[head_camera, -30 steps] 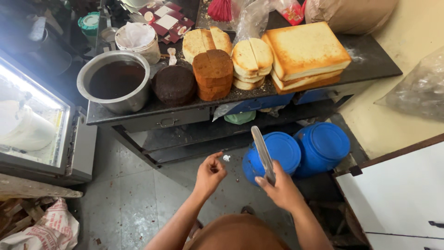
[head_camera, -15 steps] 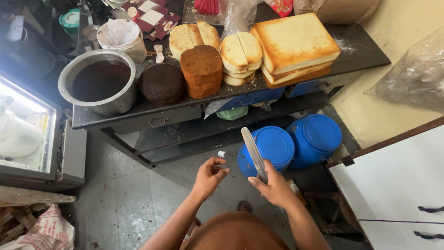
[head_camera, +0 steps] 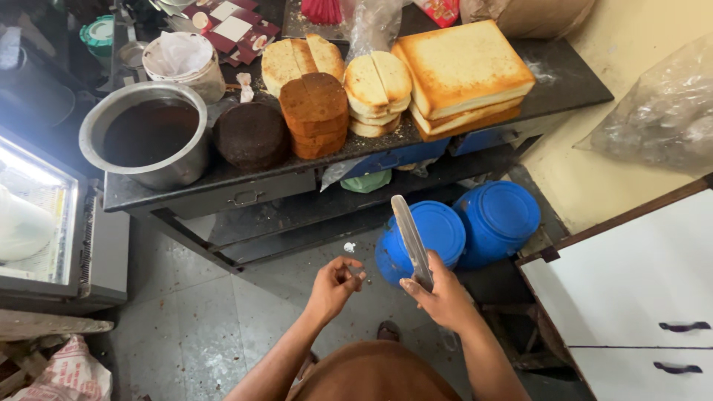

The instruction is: The person frosts a cake by applying a light brown cream to a square cake base using a metal spatula, smoothing the surface and sides.

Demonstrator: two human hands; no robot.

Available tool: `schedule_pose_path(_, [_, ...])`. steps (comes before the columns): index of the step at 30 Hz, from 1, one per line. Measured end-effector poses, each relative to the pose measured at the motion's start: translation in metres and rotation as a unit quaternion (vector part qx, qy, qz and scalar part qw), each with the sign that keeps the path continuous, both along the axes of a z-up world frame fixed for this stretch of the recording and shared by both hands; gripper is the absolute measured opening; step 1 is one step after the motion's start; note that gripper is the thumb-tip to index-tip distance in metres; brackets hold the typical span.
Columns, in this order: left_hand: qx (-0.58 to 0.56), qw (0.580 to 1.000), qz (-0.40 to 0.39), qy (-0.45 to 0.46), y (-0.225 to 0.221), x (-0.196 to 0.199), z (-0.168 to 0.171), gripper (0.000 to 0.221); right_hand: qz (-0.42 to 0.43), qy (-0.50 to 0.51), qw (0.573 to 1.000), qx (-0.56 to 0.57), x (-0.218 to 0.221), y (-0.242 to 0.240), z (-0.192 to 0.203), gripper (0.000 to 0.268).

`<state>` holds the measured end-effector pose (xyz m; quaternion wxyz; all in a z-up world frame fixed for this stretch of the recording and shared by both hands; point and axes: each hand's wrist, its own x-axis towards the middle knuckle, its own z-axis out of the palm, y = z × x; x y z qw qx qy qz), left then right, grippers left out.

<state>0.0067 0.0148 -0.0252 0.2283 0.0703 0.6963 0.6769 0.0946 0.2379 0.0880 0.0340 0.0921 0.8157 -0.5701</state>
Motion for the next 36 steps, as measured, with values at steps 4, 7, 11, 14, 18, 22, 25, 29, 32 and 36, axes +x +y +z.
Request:
schedule_pose_path(4, [-0.004, 0.998, -0.006, 0.056, 0.002, 0.005, 0.011, 0.039, -0.006, 0.065, 0.997, -0.047, -0.005, 0.011, 0.006, 0.06])
schedule_pose_path(7, [-0.031, 0.988, -0.128, -0.082, 0.002, 0.004, 0.024, 0.037, -0.034, 0.037, 0.998, -0.032, -0.015, 0.021, 0.001, 0.054])
schedule_pose_path(11, [0.402, 0.883, 0.009, -0.242, 0.009, -0.018, 0.059, 0.071, 0.068, 0.005, 0.936, -0.346, -0.042, 0.019, -0.007, 0.059])
schedule_pose_path(14, [0.478, 0.807, 0.167, -0.303, 0.02, -0.062, 0.084, 0.08, 0.02, -0.023, 0.879, -0.477, -0.099, 0.008, -0.014, 0.054])
schedule_pose_path(18, [0.527, 0.776, 0.21, -0.276, 0.014, -0.067, 0.089, 0.079, -0.05, -0.085, 0.856, -0.507, -0.107, 0.002, -0.027, 0.051])
schedule_pose_path(22, [0.312, 0.891, 0.173, -0.28, -0.017, -0.031, 0.028, 0.072, 0.059, -0.233, 0.902, -0.358, -0.044, 0.003, -0.068, 0.052])
schedule_pose_path(25, [0.237, 0.87, 0.215, -0.376, -0.042, 0.001, -0.047, 0.066, 0.173, -0.223, 0.955, -0.094, -0.029, -0.004, -0.113, 0.052])
schedule_pose_path(29, [0.226, 0.852, 0.332, -0.337, -0.07, 0.004, -0.103, 0.048, 0.32, 0.02, 0.89, 0.323, -0.016, -0.011, -0.138, 0.061])
schedule_pose_path(32, [0.235, 0.856, 0.37, -0.275, -0.088, -0.011, -0.101, 0.043, 0.352, 0.087, 0.86, 0.358, -0.029, -0.005, -0.127, 0.061])
schedule_pose_path(36, [0.263, 0.875, 0.34, -0.224, -0.089, -0.032, -0.065, 0.039, 0.468, 0.122, 0.765, 0.426, -0.028, -0.015, -0.1, 0.055])
